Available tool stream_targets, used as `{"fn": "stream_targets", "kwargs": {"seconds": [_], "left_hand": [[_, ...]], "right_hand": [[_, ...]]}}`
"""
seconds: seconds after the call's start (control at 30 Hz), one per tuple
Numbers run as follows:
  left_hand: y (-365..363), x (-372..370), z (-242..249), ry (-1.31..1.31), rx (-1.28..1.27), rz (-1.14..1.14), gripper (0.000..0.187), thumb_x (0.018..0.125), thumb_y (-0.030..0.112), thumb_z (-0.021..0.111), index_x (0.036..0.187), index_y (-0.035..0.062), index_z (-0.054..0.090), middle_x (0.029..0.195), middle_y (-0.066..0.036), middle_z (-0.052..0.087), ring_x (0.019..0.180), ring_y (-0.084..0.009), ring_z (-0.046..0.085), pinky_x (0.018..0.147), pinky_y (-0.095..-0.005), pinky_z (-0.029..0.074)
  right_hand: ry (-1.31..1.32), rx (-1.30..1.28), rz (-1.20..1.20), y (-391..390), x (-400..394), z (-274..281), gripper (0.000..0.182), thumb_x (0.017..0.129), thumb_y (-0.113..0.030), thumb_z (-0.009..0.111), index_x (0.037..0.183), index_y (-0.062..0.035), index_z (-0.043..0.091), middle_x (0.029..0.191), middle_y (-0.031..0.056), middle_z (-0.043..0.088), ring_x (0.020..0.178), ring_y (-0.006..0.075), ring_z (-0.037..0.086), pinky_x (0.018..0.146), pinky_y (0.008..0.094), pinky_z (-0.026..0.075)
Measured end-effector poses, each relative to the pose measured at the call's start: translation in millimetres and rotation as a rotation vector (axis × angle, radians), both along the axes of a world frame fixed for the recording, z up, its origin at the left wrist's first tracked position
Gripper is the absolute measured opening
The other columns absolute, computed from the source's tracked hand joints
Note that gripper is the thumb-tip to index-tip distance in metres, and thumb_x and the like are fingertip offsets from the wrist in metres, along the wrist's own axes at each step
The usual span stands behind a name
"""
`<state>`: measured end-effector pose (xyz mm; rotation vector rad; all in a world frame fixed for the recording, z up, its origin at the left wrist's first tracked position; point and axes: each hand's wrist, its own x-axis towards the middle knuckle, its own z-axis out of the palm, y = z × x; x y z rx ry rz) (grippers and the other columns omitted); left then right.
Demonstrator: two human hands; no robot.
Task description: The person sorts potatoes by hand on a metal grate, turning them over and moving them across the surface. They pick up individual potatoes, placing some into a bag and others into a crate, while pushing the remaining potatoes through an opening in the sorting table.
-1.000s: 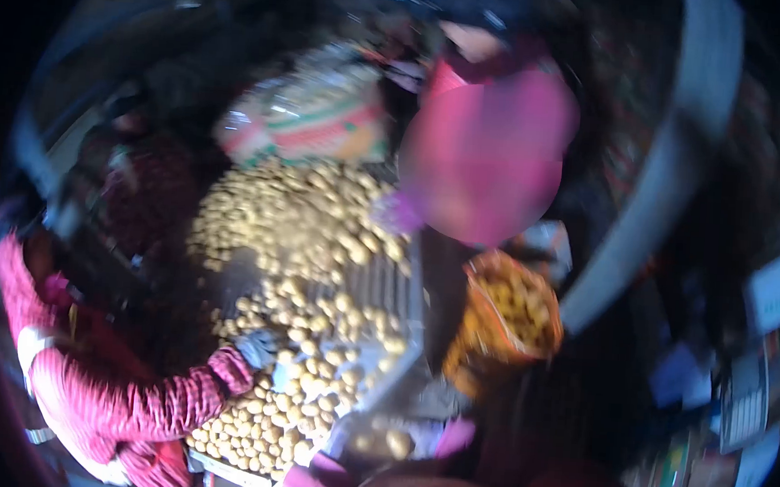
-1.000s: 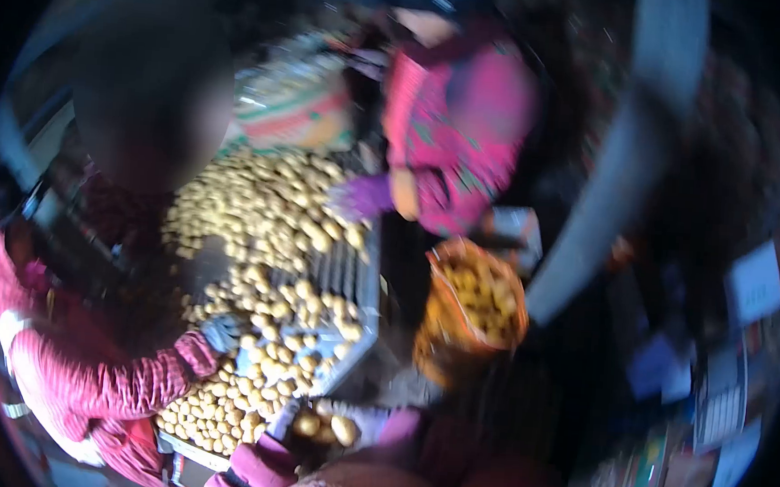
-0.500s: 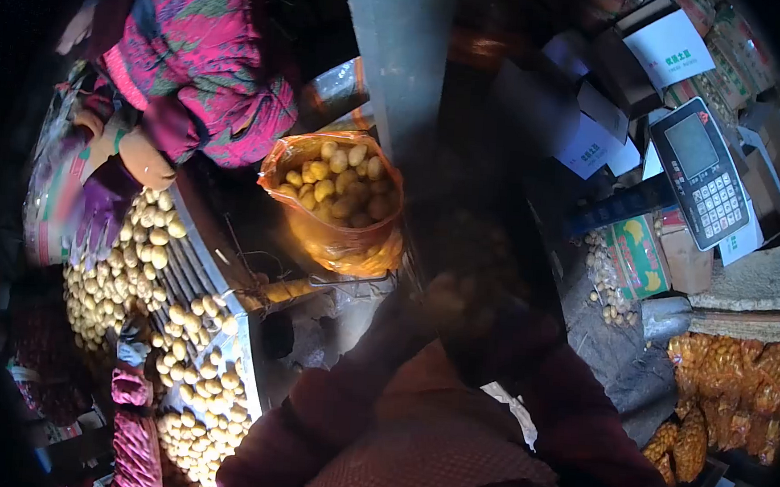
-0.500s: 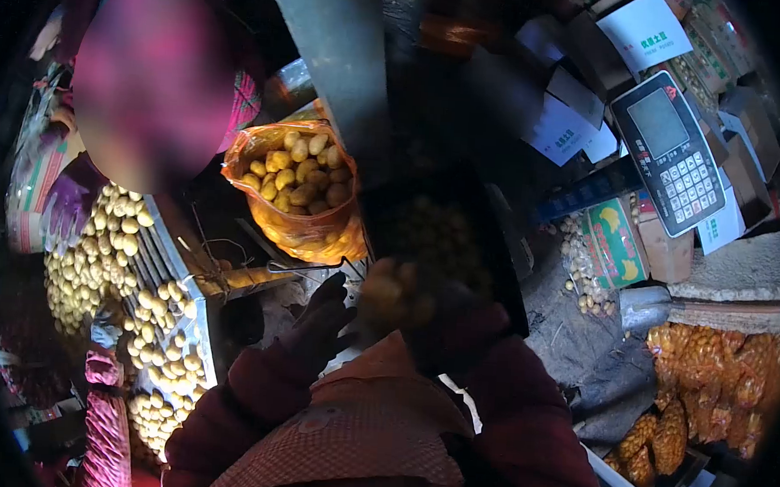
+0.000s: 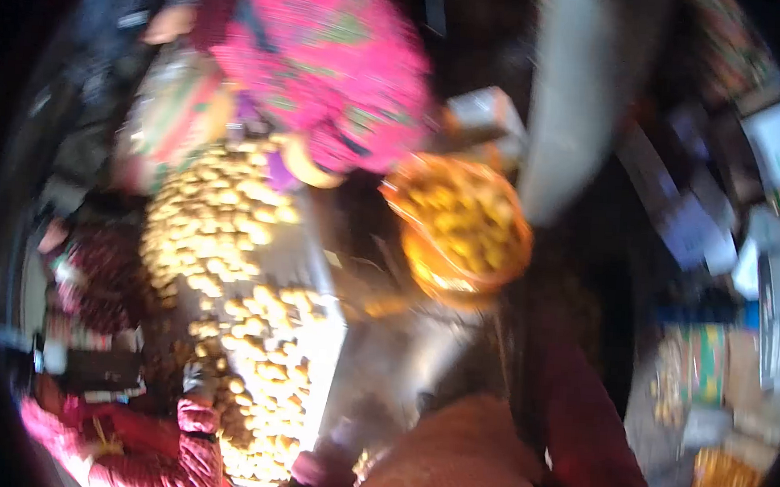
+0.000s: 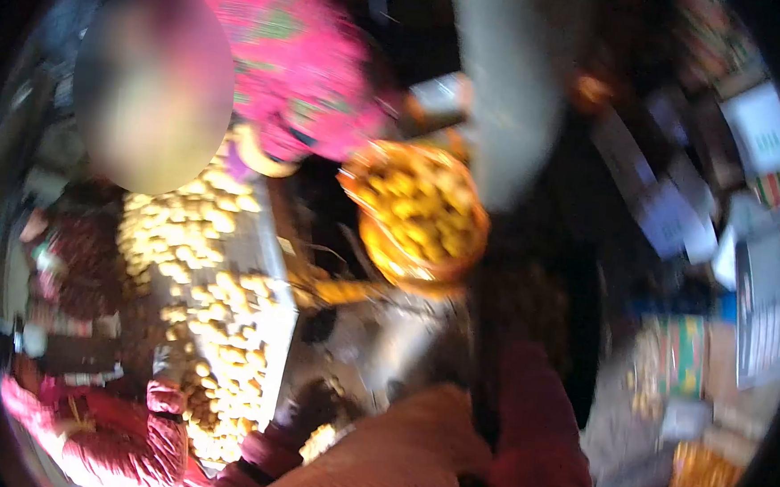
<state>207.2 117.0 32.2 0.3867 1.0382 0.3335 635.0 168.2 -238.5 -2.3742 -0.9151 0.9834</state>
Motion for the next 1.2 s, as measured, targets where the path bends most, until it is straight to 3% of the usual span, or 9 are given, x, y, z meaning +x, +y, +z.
{"fn": "stream_targets", "kwargs": {"seconds": [0.17, 0.27, 0.33, 0.47, 0.87, 0.93, 1.0, 1.13, 1.2], "left_hand": [[-16, -52, 11, 0.119, 0.205, 0.144, 0.050, 0.099, 0.028, 0.052, 0.139, 0.0005, 0.039, 0.131, -0.020, 0.053, 0.118, -0.0334, 0.055, 0.100, -0.0452, 0.046], [-20, -165, -183, 0.376, -0.331, 0.738, 0.040, 0.097, 0.018, 0.052, 0.131, -0.0024, 0.047, 0.125, -0.021, 0.056, 0.110, -0.0331, 0.060, 0.092, -0.0432, 0.051], [-18, -116, -15, 0.667, 0.781, 0.263, 0.034, 0.089, 0.019, 0.061, 0.120, 0.0054, 0.059, 0.102, -0.015, 0.067, 0.102, -0.0287, 0.062, 0.088, -0.0422, 0.049], [-37, -153, 17, 1.471, 1.418, 0.202, 0.039, 0.079, 0.021, 0.066, 0.114, 0.0043, 0.062, 0.109, -0.021, 0.062, 0.104, -0.0376, 0.058, 0.090, -0.0459, 0.048], [-73, -210, -42, 1.658, 0.906, -0.007, 0.068, 0.074, 0.042, 0.063, 0.132, 0.0076, 0.049, 0.133, -0.022, 0.046, 0.131, -0.0396, 0.034, 0.107, -0.0563, 0.025], [-71, -213, -42, 1.651, 0.864, -0.024, 0.068, 0.074, 0.042, 0.063, 0.131, 0.0069, 0.049, 0.136, -0.023, 0.044, 0.131, -0.0417, 0.033, 0.108, -0.0572, 0.023], [-75, -215, -62, 1.842, 0.983, 0.075, 0.069, 0.075, 0.042, 0.064, 0.132, 0.0058, 0.048, 0.139, -0.024, 0.041, 0.133, -0.0449, 0.031, 0.110, -0.0586, 0.020], [-73, -212, -62, 1.789, 0.744, 0.038, 0.072, 0.075, 0.040, 0.065, 0.137, 0.0102, 0.047, 0.145, -0.024, 0.036, 0.137, -0.0455, 0.026, 0.111, -0.0592, 0.019], [-71, -212, -58, 1.771, 0.702, -0.005, 0.074, 0.075, 0.040, 0.065, 0.139, 0.0113, 0.045, 0.147, -0.023, 0.034, 0.138, -0.0453, 0.025, 0.111, -0.0591, 0.019]], "right_hand": [[-0.095, -0.039, 0.068, -65, 30, 46, 0.023, 0.098, -0.020, 0.052, 0.108, -0.0010, 0.059, 0.087, 0.0044, 0.062, 0.065, 0.0118, 0.055, 0.061, 0.0275, 0.048], [-0.218, -0.083, 0.040, -87, 40, 75, 0.023, 0.097, -0.019, 0.052, 0.108, -0.0004, 0.060, 0.087, 0.0046, 0.062, 0.065, 0.0121, 0.055, 0.060, 0.0277, 0.048], [-0.290, -0.082, 0.050, -79, 36, 79, 0.023, 0.097, -0.019, 0.052, 0.108, 0.0000, 0.060, 0.086, 0.0047, 0.063, 0.064, 0.0122, 0.055, 0.060, 0.0279, 0.048], [-0.385, 0.066, 0.107, -27, -18, 105, 0.023, 0.097, -0.018, 0.052, 0.107, 0.0009, 0.061, 0.086, 0.0050, 0.063, 0.063, 0.0125, 0.055, 0.060, 0.0282, 0.048], [0.420, 0.776, 0.676, 103, -316, 368, 0.055, 0.088, -0.008, 0.066, 0.138, -0.0027, 0.044, 0.111, 0.0102, 0.062, 0.096, 0.0147, 0.060, 0.080, 0.0280, 0.049], [-0.624, 1.362, 0.907, 176, -331, 327, 0.062, 0.087, -0.016, 0.068, 0.142, -0.0043, 0.039, 0.112, 0.0155, 0.062, 0.100, 0.0246, 0.062, 0.081, 0.0341, 0.050], [0.477, 0.884, 0.739, 243, -365, 310, 0.071, 0.086, -0.031, 0.067, 0.144, -0.0051, 0.035, 0.120, 0.0232, 0.059, 0.107, 0.0362, 0.060, 0.089, 0.0414, 0.048], [-0.061, 0.494, 0.542, 322, -417, 414, 0.082, 0.083, -0.046, 0.063, 0.146, -0.0057, 0.030, 0.122, 0.0264, 0.058, 0.111, 0.0405, 0.058, 0.092, 0.0459, 0.048], [-0.169, 0.794, 0.380, 416, -417, 333, 0.068, 0.076, -0.043, 0.071, 0.131, -0.0125, 0.047, 0.098, 0.0245, 0.062, 0.092, 0.0353, 0.064, 0.080, 0.0492, 0.051]]}}
